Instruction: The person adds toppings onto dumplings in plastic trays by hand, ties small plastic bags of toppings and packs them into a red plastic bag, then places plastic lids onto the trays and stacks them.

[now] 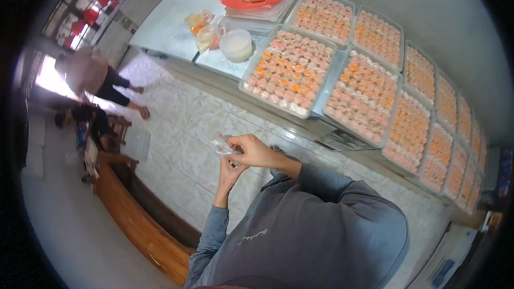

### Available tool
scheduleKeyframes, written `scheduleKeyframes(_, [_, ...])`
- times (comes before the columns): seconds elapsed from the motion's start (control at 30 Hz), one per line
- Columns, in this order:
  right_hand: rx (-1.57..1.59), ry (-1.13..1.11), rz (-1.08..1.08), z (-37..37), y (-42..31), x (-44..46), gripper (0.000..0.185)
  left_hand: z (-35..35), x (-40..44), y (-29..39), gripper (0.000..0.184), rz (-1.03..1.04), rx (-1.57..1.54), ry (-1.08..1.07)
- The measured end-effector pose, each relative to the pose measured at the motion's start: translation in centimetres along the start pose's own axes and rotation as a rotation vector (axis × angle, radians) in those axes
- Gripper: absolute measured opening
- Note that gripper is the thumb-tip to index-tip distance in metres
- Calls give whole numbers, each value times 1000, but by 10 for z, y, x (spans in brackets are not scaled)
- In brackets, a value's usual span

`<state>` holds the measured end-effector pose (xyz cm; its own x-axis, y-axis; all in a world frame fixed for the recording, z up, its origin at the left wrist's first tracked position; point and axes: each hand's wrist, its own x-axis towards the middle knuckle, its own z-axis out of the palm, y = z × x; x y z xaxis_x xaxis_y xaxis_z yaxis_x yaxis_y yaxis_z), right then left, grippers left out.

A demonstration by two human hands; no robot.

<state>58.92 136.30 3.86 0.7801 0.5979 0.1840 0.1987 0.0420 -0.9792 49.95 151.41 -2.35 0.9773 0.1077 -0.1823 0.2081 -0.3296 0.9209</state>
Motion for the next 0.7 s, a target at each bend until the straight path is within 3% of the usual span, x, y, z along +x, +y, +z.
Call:
scheduleKeyframes(0.07, [-157, -31, -18, -7, 15, 57, 24, -26, 66, 9, 88, 175, -262, 15])
scheduleKeyframes(0.1, [-154, -6, -17, -8, 27, 86, 24, -37, 101, -4, 88, 179, -251, -7])
scheduleKeyframes(0.17, [-283, -50, -75, -9, 46, 145, 31, -59, 170, -36, 68, 110, -391, 20])
scheduleKeyframes(0.27, [-176, -98, 7, -14, 48, 239, 40, -109, 252, -44, 58, -39, -540, 164])
scheduleKeyframes(0.37, [-104, 32, -32, -18, 35, 324, 46, -177, 316, -18, 43, -116, -434, 229])
scheduleKeyframes(0.43, [-121, 85, -33, -27, 27, 370, 46, -218, 374, -16, 42, -95, -499, 232])
scheduleKeyframes(0.5, [-114, -8, -86, -37, 26, 408, 49, -252, 444, -14, 41, -73, -556, 218])
scheduleKeyframes(0.57, [-200, 30, -59, -46, 35, 431, 47, -273, 507, -15, 51, -63, -529, 290])
scheduleKeyframes(0.7, [-233, -35, 97, -65, 42, 456, 43, -312, 619, -38, 64, -24, -137, -94])
